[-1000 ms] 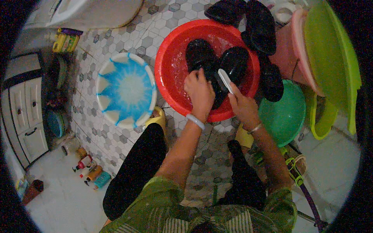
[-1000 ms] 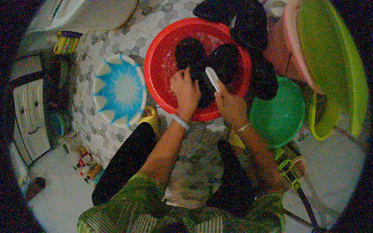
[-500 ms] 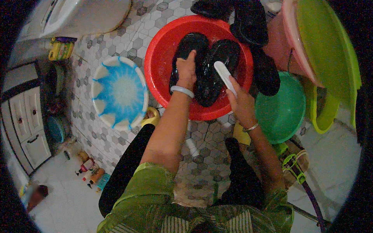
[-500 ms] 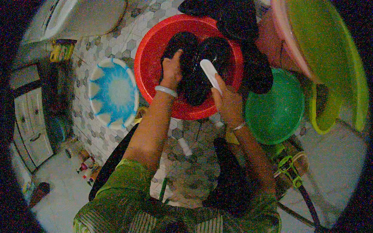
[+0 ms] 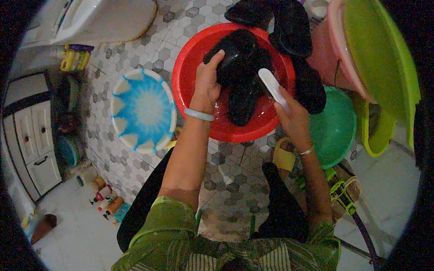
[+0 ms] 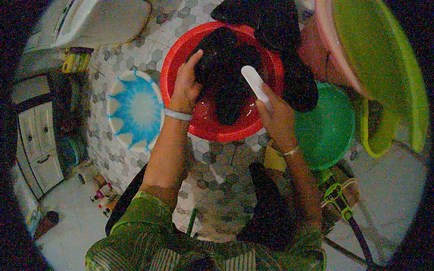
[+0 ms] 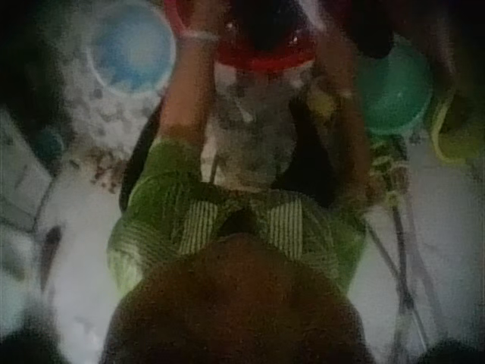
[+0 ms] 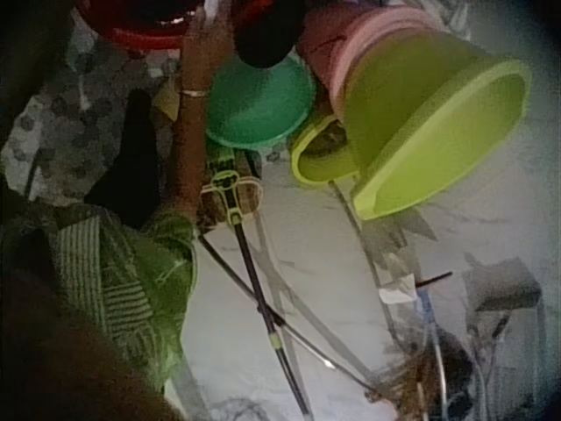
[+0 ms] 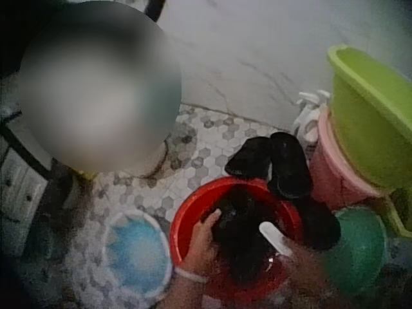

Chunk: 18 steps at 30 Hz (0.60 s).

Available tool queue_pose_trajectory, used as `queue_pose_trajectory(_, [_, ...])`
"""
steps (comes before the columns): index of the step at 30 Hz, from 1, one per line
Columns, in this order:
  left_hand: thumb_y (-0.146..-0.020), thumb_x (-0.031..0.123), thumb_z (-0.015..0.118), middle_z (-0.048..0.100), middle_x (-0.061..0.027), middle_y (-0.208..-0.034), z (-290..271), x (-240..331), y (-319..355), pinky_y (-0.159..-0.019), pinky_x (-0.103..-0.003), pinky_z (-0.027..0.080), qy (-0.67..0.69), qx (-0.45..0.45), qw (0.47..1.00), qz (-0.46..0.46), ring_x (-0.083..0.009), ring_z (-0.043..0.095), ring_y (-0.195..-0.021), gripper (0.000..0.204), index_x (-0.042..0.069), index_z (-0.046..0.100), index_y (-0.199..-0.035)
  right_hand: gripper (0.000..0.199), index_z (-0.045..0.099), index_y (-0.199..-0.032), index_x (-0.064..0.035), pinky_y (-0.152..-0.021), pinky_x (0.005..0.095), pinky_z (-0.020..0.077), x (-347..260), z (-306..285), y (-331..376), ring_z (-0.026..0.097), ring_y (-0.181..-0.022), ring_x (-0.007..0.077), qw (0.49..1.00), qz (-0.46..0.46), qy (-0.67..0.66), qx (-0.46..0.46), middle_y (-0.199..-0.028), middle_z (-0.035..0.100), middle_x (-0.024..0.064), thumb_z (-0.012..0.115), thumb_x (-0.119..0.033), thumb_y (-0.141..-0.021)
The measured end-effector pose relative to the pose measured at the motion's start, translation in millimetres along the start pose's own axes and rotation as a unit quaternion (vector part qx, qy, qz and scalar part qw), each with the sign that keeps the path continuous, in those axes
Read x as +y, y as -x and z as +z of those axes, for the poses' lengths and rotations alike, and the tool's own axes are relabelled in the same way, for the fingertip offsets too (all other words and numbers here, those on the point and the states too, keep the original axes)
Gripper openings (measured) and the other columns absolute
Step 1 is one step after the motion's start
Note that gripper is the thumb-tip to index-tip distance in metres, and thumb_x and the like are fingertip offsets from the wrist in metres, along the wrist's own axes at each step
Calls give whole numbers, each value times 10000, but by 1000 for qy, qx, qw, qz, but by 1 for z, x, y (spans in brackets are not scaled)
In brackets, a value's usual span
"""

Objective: The person scrubs black sandals in a red basin of water using a white brush, cleaning the soles and straps, and then places them on the bathroom floor.

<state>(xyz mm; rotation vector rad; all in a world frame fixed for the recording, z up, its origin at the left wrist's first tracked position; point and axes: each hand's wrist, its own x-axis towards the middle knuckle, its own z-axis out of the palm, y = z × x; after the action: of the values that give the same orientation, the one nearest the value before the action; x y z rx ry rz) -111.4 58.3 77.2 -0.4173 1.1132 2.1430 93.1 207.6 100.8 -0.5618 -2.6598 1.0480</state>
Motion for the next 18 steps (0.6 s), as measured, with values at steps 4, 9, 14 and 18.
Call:
queue_pose_trajectory(4, [-832, 185, 651, 656, -110, -952, -21, 2, -6, -730, -390, 538, -13, 15, 999, -34, -257, 644, -812, 291, 29, 601, -1073, 452, 486, -1295, -97, -664, 400, 517, -23, -11, 6, 631, -773, 337, 1000, 29, 3, -8, -955, 635, 208, 580, -228, -873])
queue_pose_trajectory(9, [-851, 195, 639, 654, -102, -996, -5, -18, 12, -741, -413, 536, 67, 36, 989, -125, -266, 644, -832, 282, 49, 601, -1088, 444, 486, -1313, -147, -663, 409, 489, -32, 20, 21, 603, -755, 349, 999, -30, 28, 26, -891, 590, 201, 565, -145, -876])
queue_pose_trajectory(14, [-878, 214, 610, 645, -112, -1021, -2, -52, 10, -746, -429, 537, 66, 94, 993, -14, -270, 642, -843, 283, 40, 590, -1100, 456, 451, -1336, -186, -556, 445, 463, -32, 46, -52, 566, -659, 383, 996, 1, 81, 36, -792, 537, 201, 547, -210, -891])
queue_pose_trajectory(18, [-904, 266, 563, 647, -112, -1010, 3, -54, 21, -741, -431, 543, 97, 91, 991, 7, -266, 645, -837, 298, 44, 590, -1101, 473, 446, -1339, -191, -532, 468, 455, -46, 48, -25, 564, -616, 387, 995, 6, 97, -18, -732, 528, 191, 559, -235, -882])
